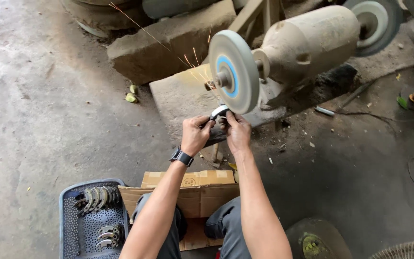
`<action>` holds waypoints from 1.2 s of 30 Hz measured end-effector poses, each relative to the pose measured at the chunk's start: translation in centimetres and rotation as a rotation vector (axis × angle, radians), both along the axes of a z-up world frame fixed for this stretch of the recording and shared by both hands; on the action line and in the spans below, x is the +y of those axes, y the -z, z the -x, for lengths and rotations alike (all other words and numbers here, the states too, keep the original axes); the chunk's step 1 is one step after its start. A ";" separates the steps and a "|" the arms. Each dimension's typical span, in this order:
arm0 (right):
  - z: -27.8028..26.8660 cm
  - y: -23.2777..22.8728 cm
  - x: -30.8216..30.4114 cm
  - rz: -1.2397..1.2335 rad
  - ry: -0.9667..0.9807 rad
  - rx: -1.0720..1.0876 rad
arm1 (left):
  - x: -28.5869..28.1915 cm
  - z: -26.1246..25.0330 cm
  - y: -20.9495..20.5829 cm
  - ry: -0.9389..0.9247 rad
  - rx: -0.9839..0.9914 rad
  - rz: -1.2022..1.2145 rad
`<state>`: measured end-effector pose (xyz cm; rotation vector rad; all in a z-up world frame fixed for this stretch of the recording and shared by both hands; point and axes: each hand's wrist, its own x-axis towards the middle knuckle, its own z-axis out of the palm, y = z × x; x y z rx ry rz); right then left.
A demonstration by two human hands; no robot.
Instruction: The person sits on a low stool and repeatedly grinds small metal parts against a rotating grinding wheel. They pick up parts from a plastic basket, hold them against the wheel to create sparks, and then place them back into the basket.
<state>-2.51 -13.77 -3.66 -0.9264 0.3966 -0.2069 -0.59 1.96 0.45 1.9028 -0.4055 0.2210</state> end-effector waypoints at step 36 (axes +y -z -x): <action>3.5 -0.2 -2.9 0.005 -0.024 0.029 | -2.2 -0.2 2.6 0.126 0.170 0.283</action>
